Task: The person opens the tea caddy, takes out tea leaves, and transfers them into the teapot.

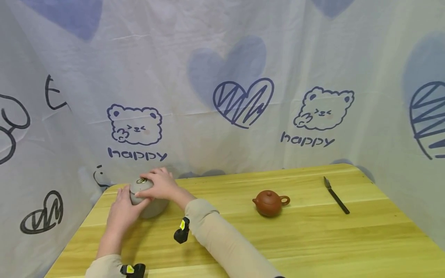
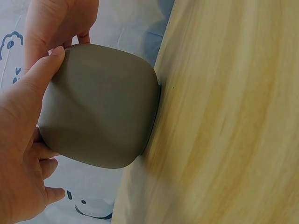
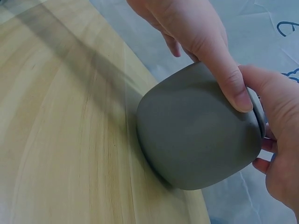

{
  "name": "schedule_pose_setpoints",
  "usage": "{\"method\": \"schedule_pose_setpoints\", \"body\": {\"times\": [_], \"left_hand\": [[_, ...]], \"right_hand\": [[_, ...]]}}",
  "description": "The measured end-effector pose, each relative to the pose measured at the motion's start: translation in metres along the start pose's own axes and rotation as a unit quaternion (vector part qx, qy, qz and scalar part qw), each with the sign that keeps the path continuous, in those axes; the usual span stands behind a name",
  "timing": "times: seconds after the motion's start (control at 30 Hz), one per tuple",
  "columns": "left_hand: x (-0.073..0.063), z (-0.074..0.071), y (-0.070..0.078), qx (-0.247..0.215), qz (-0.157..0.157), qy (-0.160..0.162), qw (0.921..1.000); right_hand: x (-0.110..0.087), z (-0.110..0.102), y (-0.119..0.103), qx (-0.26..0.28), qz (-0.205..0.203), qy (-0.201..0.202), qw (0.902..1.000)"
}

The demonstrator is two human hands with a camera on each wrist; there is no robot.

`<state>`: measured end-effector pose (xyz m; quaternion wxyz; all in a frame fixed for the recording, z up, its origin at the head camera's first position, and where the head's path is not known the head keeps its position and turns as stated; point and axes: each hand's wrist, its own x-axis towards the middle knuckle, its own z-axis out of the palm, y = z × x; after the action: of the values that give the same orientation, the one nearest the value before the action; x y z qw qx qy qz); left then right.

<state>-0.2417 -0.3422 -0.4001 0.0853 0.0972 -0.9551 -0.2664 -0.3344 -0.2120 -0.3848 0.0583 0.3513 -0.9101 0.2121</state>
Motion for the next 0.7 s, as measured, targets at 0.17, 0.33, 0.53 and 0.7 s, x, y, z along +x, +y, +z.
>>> {"method": "schedule_pose_setpoints", "body": {"times": [0.17, 0.33, 0.53, 0.7], "left_hand": [[0.001, 0.001, 0.000, 0.002, 0.005, 0.006, 1.0000], [0.002, 0.001, 0.000, 0.001, 0.008, 0.002, 1.0000], [0.005, -0.003, -0.003, 0.011, 0.017, -0.008, 0.9998], [0.006, -0.010, -0.005, 0.029, 0.026, -0.016, 0.9991]], "right_hand": [[-0.001, -0.001, 0.001, -0.010, 0.006, -0.010, 0.9999], [-0.002, 0.001, 0.003, -0.025, 0.008, -0.023, 0.9994], [-0.005, -0.003, 0.007, -0.044, 0.003, -0.018, 0.9988], [-0.009, -0.011, 0.016, -0.052, -0.014, -0.004, 0.9985]]}}
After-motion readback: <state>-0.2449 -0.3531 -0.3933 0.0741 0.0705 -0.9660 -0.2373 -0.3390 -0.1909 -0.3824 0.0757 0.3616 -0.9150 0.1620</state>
